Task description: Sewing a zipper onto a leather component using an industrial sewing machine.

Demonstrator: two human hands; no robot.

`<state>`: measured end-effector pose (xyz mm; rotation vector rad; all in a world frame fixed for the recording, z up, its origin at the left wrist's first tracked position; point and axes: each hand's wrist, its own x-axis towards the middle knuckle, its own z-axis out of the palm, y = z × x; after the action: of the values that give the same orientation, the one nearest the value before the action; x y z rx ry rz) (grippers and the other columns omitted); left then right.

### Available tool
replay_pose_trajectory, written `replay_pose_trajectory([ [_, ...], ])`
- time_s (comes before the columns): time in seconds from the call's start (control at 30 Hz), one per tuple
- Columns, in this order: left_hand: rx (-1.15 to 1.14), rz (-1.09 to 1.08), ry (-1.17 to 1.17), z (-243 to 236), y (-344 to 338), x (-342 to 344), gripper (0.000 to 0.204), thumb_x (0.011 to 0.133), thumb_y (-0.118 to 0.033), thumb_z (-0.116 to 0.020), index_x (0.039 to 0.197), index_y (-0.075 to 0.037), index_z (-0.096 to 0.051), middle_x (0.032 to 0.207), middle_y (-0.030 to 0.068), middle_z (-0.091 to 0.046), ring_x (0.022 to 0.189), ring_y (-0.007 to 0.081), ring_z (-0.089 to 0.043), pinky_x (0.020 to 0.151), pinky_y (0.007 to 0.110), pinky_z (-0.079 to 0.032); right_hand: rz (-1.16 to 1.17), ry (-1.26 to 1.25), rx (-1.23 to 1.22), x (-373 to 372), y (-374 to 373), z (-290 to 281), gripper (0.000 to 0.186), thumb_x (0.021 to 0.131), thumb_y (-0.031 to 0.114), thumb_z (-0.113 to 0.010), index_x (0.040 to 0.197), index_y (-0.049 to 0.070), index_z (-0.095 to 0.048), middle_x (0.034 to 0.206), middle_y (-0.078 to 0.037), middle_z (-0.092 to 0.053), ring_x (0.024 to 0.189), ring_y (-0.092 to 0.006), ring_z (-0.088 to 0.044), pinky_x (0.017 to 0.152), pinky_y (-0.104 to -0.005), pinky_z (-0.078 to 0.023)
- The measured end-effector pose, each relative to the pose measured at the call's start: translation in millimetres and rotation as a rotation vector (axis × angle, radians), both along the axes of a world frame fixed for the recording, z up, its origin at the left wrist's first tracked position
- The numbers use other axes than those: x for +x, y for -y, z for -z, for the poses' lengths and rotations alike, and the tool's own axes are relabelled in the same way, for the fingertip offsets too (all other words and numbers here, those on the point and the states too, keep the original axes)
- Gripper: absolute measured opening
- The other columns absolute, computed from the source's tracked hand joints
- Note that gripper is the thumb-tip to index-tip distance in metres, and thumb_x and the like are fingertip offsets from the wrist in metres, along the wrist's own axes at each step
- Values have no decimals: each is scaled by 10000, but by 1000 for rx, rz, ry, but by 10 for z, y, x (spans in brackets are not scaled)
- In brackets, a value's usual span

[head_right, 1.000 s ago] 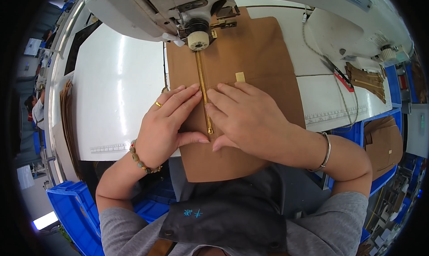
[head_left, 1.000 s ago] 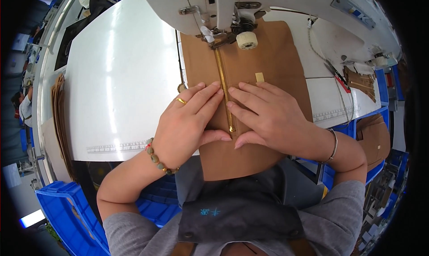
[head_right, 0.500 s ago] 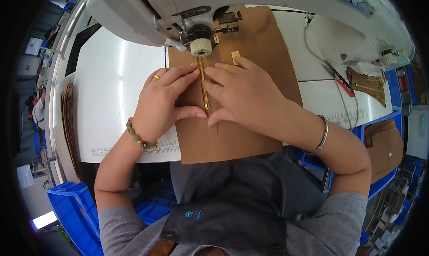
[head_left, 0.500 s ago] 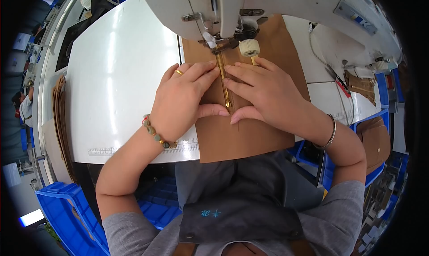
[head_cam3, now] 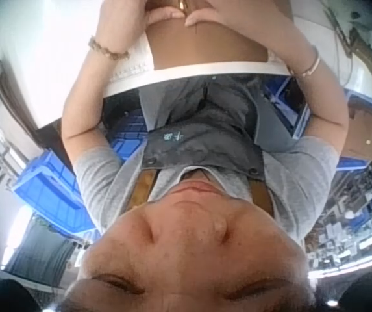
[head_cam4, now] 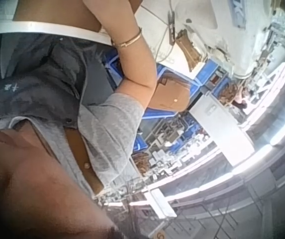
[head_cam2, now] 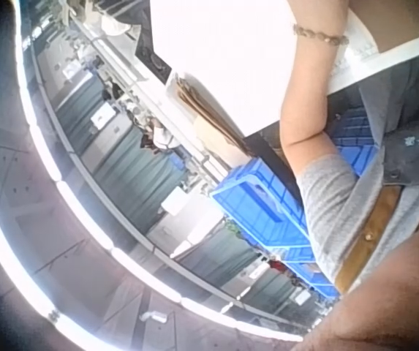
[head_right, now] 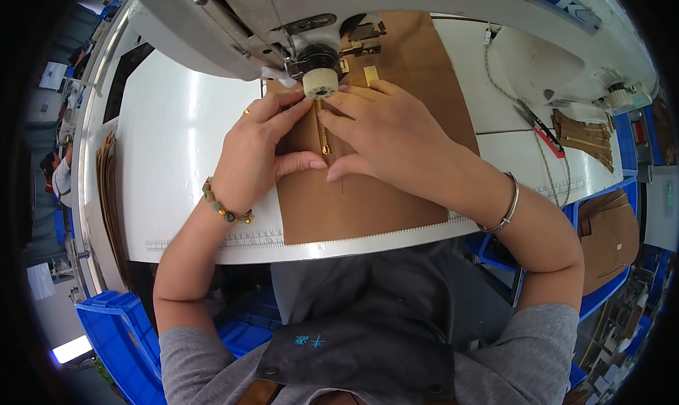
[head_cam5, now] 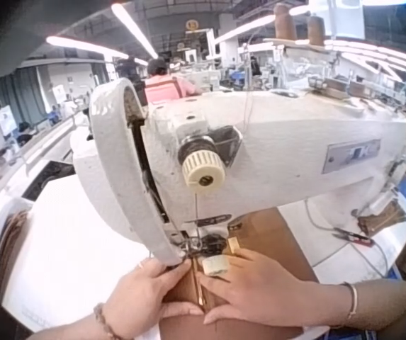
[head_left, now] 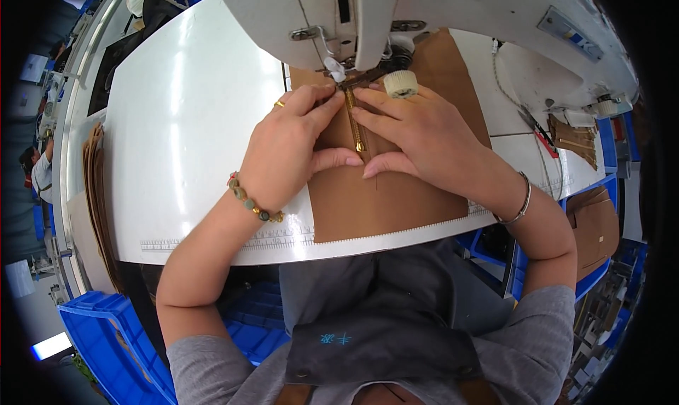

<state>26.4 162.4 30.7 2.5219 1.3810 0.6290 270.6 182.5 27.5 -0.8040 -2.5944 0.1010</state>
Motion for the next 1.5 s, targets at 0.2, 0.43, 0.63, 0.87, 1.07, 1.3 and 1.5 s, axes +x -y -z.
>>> replay_pose_trajectory([
  [0.2, -20, -30, 33, -10, 339, 16, 590, 774, -327, -899, 1250, -13, -747, 1311, 119, -724, 1315, 314, -650, 1055, 390, -565, -44, -102, -59, 19, 153, 13, 428, 785, 373, -822, 1086, 84, -727, 1126, -55, -661, 1031, -261, -667, 873, -398, -554],
  [0.43, -19, 28, 58, 3, 504, 57, 581, 772, -309, -897, 1247, -11, -747, 1324, 125, -712, 1313, 317, -652, 1038, 400, -574, -82, -137, -87, 60, 154, 15, 335, 803, 314, -814, 1022, 78, -721, 1071, -43, -637, 941, -256, -662, 807, -403, -552],
  [0.63, 61, 114, -59, -75, 419, 18, 591, 781, -378, -869, 1228, -9, -751, 1298, 99, -718, 1263, 307, -666, 1034, 397, -545, -82, -104, -68, 32, 180, -7, 356, 789, 305, -821, 1036, 70, -719, 1062, -45, -636, 946, -258, -661, 812, -399, -553],
  [0.87, 87, 115, -98, -84, 356, 9, 601, 781, -412, -860, 1228, -24, -757, 1289, 76, -727, 1257, 283, -667, 1090, 444, -495, -65, -55, -21, 14, 167, -39, 412, 768, 313, -832, 1076, 61, -727, 1018, -46, -640, 936, -255, -658, 846, -388, -553],
  [1.07, 137, 90, -106, -29, 158, -20, 604, 802, -442, -843, 1247, -42, -758, 1301, 68, -723, 1270, 256, -662, 1103, 450, -478, -7, -6, -54, -18, -2, -55, 433, 776, 325, -832, 1098, 55, -729, 993, -51, -658, 937, -263, -660, 874, -383, -552],
  [1.3, 169, 48, -80, 39, -37, -47, 601, 822, -436, -835, 1261, -34, -753, 1289, 70, -722, 1271, 252, -657, 1094, 452, -481, 85, 15, 11, -33, -95, 26, 490, 829, 367, -813, 1206, 70, -713, 1074, -61, -693, 1036, -248, -672, 1054, -418, -512],
  [1.5, 175, 26, -50, 67, -61, -60, 574, 824, -424, -837, 1252, -48, -764, 1253, 74, -735, 1261, 262, -664, 1092, 451, -488, 76, -7, 60, -33, -105, 85, 521, 863, 395, -785, 1274, 85, -706, 1163, -92, -701, 1128, -261, -657, 1132, -460, -469],
])
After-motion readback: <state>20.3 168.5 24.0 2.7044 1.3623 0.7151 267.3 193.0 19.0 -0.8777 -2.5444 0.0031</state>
